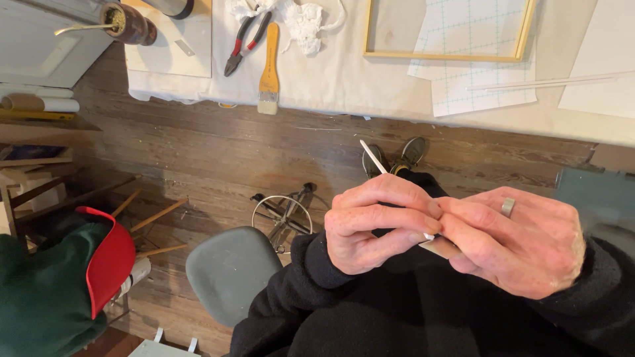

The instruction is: Measuring and cutting a white spacer strip to fit inside a picture frame using a utility knife and measuring tape.

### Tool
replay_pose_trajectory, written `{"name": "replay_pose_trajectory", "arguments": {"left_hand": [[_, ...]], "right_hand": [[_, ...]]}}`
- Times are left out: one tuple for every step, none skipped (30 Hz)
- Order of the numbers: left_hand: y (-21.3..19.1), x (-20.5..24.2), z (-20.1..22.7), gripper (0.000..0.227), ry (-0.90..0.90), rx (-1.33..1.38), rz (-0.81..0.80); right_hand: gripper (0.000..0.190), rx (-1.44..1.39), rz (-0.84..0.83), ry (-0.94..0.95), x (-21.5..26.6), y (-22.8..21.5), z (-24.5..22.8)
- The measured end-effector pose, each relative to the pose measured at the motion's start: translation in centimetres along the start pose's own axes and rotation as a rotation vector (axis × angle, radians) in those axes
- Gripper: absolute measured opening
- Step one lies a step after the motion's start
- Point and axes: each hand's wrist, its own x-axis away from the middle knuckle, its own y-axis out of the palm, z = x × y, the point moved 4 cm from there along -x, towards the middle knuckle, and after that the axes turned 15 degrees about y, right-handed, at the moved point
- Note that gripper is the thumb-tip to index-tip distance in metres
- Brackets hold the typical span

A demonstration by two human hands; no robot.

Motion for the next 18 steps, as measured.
{"name": "replay_pose_trajectory", "arguments": {"left_hand": [[0.04,0.01,0.08,0.018,0.0,-0.001,0.0],[0.04,-0.06,0.1,0.018,0.005,-0.003,-0.001],[0.02,-0.13,0.01,0.018,0.007,-0.003,-0.003],[0.04,-0.14,-0.01,0.018,0.009,-0.005,-0.002],[0.06,-0.14,-0.02,0.018,0.012,-0.007,-0.002],[0.06,-0.12,-0.01,0.018,0.012,-0.008,-0.001],[0.07,-0.11,0.04,0.019,0.017,-0.009,-0.003],[0.06,-0.14,0.05,0.019,0.023,-0.01,-0.004],[0.07,-0.17,0.09,0.019,0.026,-0.013,-0.003],[0.1,-0.17,0.14,0.019,0.02,-0.019,-0.004],[0.13,-0.16,0.18,0.019,0.015,-0.026,-0.006],[0.16,-0.16,0.21,0.019,0.017,-0.026,-0.004],[0.2,-0.16,0.21,0.019,0.013,-0.028,-0.005],[0.2,-0.14,0.24,0.019,0.008,-0.031,-0.005],[0.17,-0.17,0.22,0.019,0.009,-0.033,-0.005],[0.17,-0.18,0.24,0.019,0.013,-0.036,-0.01],[0.19,-0.19,0.25,0.019,0.017,-0.039,-0.015],[0.22,-0.12,0.25,0.019,0.016,-0.036,-0.016]], "right_hand": [[0.042,-0.005,-0.007,-0.003,0.04,-0.02,-0.04],[0.042,-0.008,-0.011,-0.008,0.01,-0.04,-0.02],[0.042,-0.006,-0.009,-0.008,-0.03,0.07,0.04],[0.041,-0.015,0.002,-0.008,-0.04,0.11,0.07],[0.041,-0.025,0.012,-0.008,-0.05,0.16,0.08],[0.041,-0.025,0.012,-0.01,0.04,0.25,0.03],[0.04,-0.035,0.021,0.002,0.11,0.3,0.02],[0.04,-0.044,0.03,0.012,0.13,0.34,0.06],[0.04,-0.044,0.03,0.009,0.19,0.35,0.12],[0.04,-0.048,0.024,0.022,0.27,0.39,0.2],[0.04,-0.052,0.018,0.035,0.35,0.42,0.29],[0.04,-0.051,0.017,0.033,0.31,0.37,0.28],[0.04,-0.046,0.018,0.028,0.28,0.32,0.27],[0.04,-0.042,0.02,0.022,0.24,0.31,0.25],[0.04,-0.043,0.02,0.02,0.14,0.3,0.26],[0.04,-0.031,0.029,0.006,0.08,0.28,0.19],[0.04,-0.019,0.039,-0.008,0.04,0.25,0.14],[0.04,-0.018,0.039,-0.005,0.04,0.17,0.11]]}}
